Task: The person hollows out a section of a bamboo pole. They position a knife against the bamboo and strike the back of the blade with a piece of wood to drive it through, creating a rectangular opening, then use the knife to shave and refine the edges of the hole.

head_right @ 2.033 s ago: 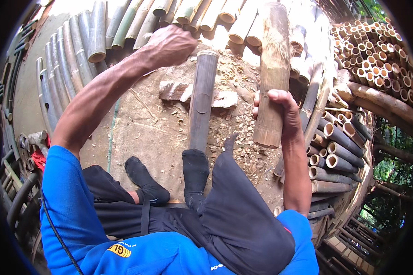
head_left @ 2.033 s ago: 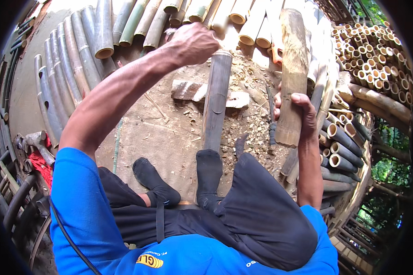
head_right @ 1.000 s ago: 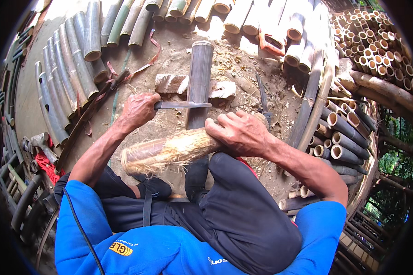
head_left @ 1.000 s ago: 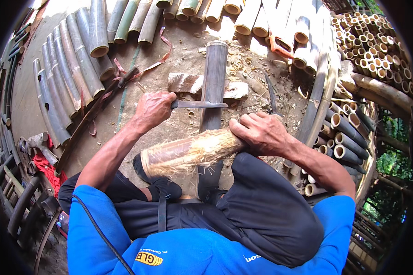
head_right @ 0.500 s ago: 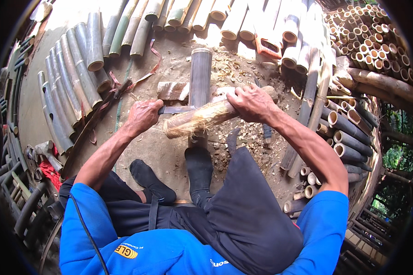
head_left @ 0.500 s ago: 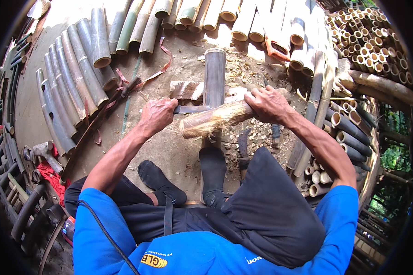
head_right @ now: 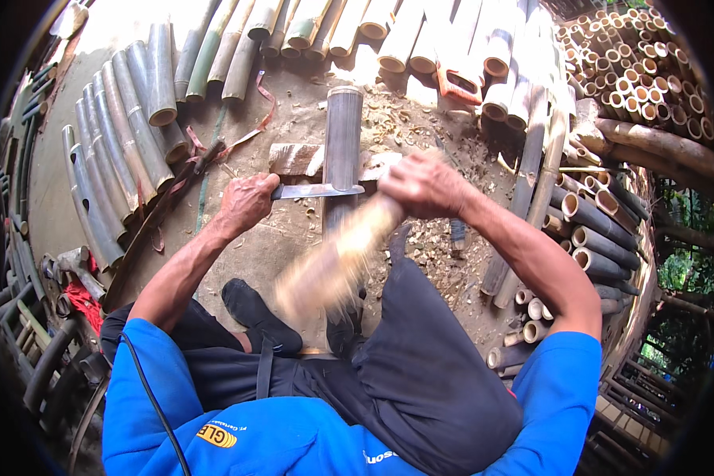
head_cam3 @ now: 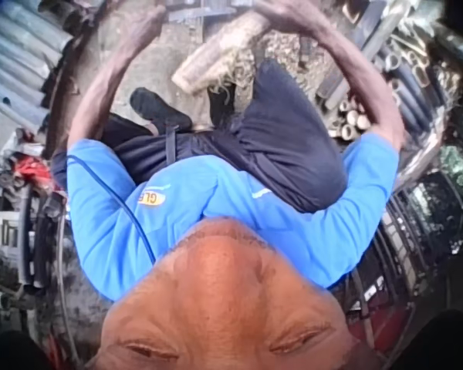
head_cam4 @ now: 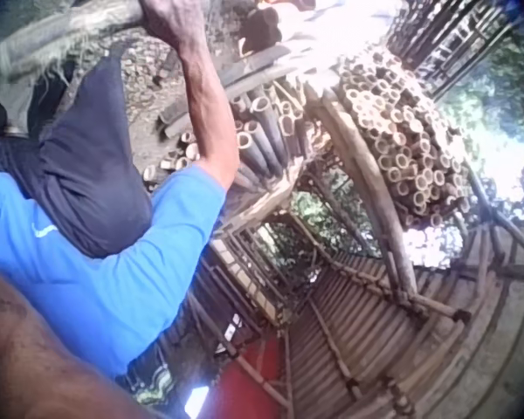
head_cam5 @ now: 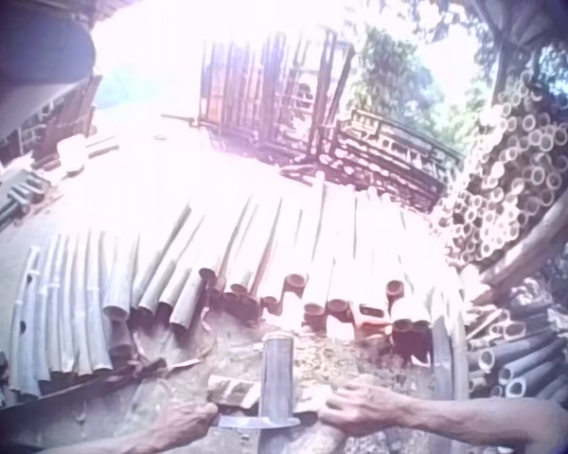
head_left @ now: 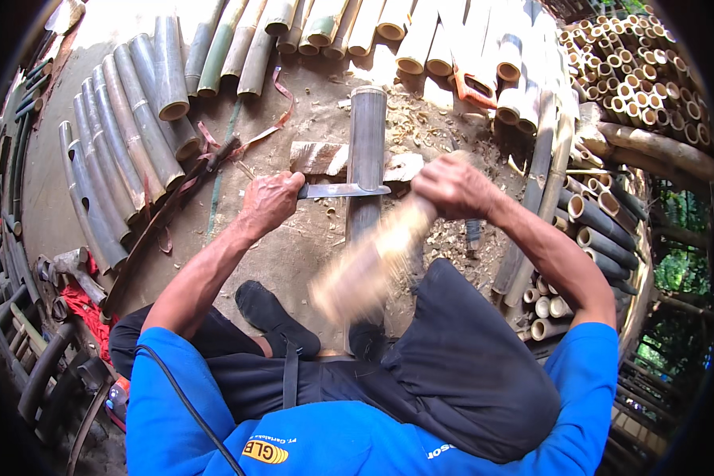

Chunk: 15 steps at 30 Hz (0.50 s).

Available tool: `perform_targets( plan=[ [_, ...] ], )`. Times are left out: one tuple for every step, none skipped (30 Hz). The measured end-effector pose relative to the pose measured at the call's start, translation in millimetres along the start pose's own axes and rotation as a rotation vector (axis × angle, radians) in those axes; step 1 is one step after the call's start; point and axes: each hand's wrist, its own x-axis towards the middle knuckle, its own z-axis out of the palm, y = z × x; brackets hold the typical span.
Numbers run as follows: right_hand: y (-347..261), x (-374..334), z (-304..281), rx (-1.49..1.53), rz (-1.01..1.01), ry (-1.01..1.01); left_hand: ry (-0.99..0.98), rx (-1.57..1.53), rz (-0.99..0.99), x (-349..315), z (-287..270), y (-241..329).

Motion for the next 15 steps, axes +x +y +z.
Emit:
perform_targets(
  plan=[
    [7.7, 4.3, 0.4, -0.124, 0.372, -0.205, -0.006, 0.007, -0.015, -1.0, 3.6, -2.8],
    [13.5, 5.2, -1.2, -0.188, 0.329, -0.205, -0.007, 0.009, -0.02, -3.8, 6.8, -5.7],
    [2.0, 15.3, -2.6, -0.121, 0.349, -0.203, 0.017, 0.029, -0.016, -3.5, 6.7, -12.1],
    [-24.7, 23.3, -1.1, -0.037, 0.373, -0.211, 0.022, 0.041, -0.012, -9.1, 8.6, -15.4],
    [-41.8, 32.0, -9.6, 0.089, 0.272, -0.202, 0.0, 0.052, -0.035, -13.3, 6.9, -17.0],
    [-44.9, 24.1, -9.2, 0.122, 0.049, -0.106, 0.022, 0.048, -0.028, -1.4, 0.4, -15.2],
    [-32.6, 16.6, -5.3, 0.095, -0.02, -0.028, 0.008, 0.043, -0.022, 0.0, 1.7, -9.0],
    [-12.1, 9.5, -3.8, 0.067, -0.088, 0.05, -0.007, 0.037, -0.016, 0.7, 3.2, -2.3],
    [2.5, 11.3, -7.6, -0.055, 0.134, -0.074, 0.013, 0.033, -0.009, -3.3, 5.6, -5.0],
    [10.4, 12.8, -8.6, -0.162, 0.344, -0.209, 0.014, 0.035, -0.013, -5.3, 9.0, -6.8],
    [2.8, 8.1, -6.3, -0.127, 0.406, -0.312, 0.022, 0.037, -0.012, -6.4, 12.5, -7.8],
    [-11.8, 21.6, -11.8, -0.093, 0.452, -0.403, 0.033, 0.052, -0.028, -7.0, 12.7, -15.5],
    [-27.0, 21.6, -12.4, -0.033, 0.303, -0.282, -0.004, 0.063, -0.026, -8.8, 8.1, -12.9],
    [-39.0, 21.1, -9.1, 0.046, 0.131, -0.149, 0.0, 0.065, -0.026, -6.4, 5.7, -12.0],
    [-34.9, 23.0, -10.4, 0.056, -0.024, -0.024, 0.015, 0.063, -0.022, -1.9, 4.2, -10.1]
  ],
)
